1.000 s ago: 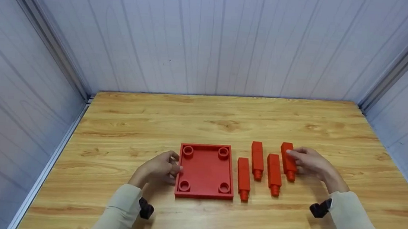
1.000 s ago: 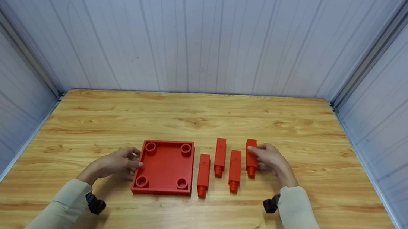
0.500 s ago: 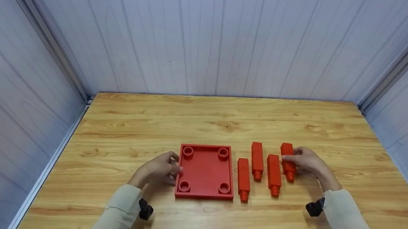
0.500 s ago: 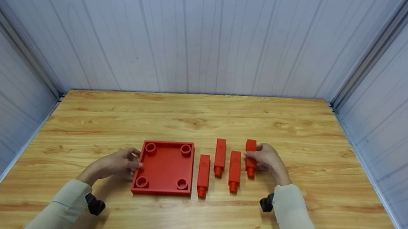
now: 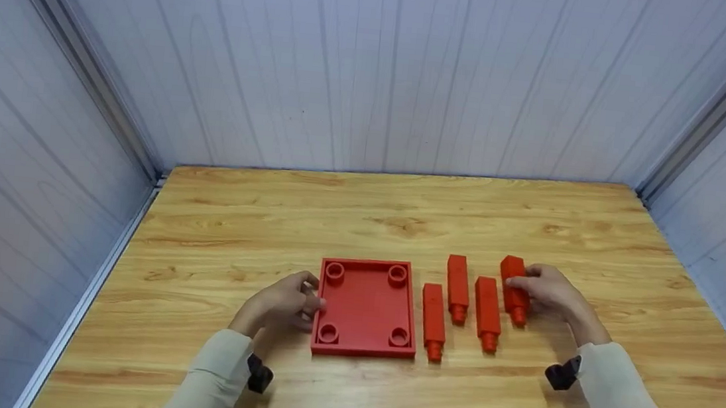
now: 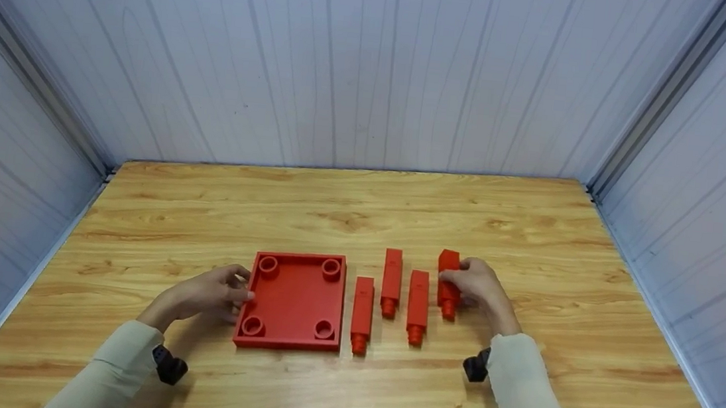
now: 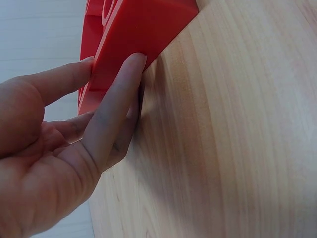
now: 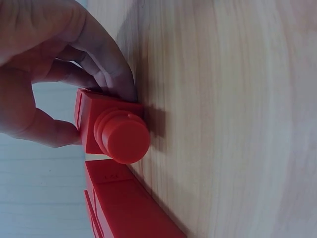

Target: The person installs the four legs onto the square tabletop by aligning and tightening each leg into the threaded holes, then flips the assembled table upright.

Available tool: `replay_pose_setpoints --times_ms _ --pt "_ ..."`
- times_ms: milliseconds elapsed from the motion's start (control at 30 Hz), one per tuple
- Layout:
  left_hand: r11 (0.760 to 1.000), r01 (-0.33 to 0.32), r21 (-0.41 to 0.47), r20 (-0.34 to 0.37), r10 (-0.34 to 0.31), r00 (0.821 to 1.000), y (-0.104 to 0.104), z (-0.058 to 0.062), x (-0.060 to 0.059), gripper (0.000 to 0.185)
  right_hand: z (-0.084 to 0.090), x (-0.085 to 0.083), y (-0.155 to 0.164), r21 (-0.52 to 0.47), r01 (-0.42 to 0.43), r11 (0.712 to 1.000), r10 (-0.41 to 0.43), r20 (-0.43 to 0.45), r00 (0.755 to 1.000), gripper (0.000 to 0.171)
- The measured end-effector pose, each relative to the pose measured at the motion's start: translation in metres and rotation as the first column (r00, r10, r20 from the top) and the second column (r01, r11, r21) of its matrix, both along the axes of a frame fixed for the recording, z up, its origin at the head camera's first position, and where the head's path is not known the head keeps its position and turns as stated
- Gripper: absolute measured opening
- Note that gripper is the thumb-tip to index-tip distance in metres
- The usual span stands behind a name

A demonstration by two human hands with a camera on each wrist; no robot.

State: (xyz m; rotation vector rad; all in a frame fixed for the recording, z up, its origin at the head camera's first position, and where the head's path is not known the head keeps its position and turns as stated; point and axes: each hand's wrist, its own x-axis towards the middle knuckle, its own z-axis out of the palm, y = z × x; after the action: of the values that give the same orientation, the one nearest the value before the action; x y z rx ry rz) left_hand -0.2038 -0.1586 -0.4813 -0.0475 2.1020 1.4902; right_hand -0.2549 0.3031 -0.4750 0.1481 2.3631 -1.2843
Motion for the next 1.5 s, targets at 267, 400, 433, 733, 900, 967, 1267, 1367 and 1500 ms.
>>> replay_pose_setpoints --times_ms 267,400,433,733,900,967,1267,1367,1500 --pt "1.0 -0.008 0.013 -0.004 0.009 1.0 0.0 0.0 0.0 0.038 0.0 0.002 0.007 -0.02 0.016 1.0 -0.016 -0.014 1.0 0.061" --pt "1.0 -0.004 0.015 -0.011 0.004 1.0 -0.001 0.001 0.0 0.037 0.001 0.003 0.008 -0.052 0.052 0.997 -0.052 -0.007 0.999 0.066" --pt "1.0 -0.003 0.012 -0.015 0.003 1.0 -0.001 0.001 0.0 0.037 0.001 0.003 0.008 -0.064 0.06 0.996 -0.061 -0.003 0.998 0.068" --pt "1.0 0.01 0.013 -0.015 -0.01 1.0 0.002 0.0 -0.001 0.038 0.009 0.008 0.013 -0.009 0.061 0.998 -0.062 -0.036 0.997 0.084" --pt "1.0 -0.001 0.03 0.004 0.001 1.0 0.002 0.0 0.0 0.038 0.013 0.009 0.012 -0.09 0.077 0.993 -0.08 -0.033 0.996 0.085" --pt "0.999 -0.002 0.035 0.006 0.002 1.0 0.001 0.0 0.0 0.038 0.015 0.009 0.012 -0.142 0.093 0.986 -0.097 -0.022 0.995 0.084" --pt "0.998 0.005 0.058 0.021 -0.006 1.0 0.0 -0.003 0.001 0.038 0.025 0.015 0.005 -0.286 0.123 0.95 -0.138 -0.034 0.99 0.085" --pt "0.999 0.002 0.051 0.009 -0.002 1.0 0.0 -0.002 0.002 0.038 0.028 0.016 0.0 -0.328 0.122 0.937 -0.149 -0.06 0.987 0.085" --pt "1.0 -0.007 0.031 -0.006 0.007 1.0 -0.002 -0.002 0.002 0.038 0.032 0.016 -0.007 -0.366 0.113 0.924 -0.156 -0.09 0.984 0.086"
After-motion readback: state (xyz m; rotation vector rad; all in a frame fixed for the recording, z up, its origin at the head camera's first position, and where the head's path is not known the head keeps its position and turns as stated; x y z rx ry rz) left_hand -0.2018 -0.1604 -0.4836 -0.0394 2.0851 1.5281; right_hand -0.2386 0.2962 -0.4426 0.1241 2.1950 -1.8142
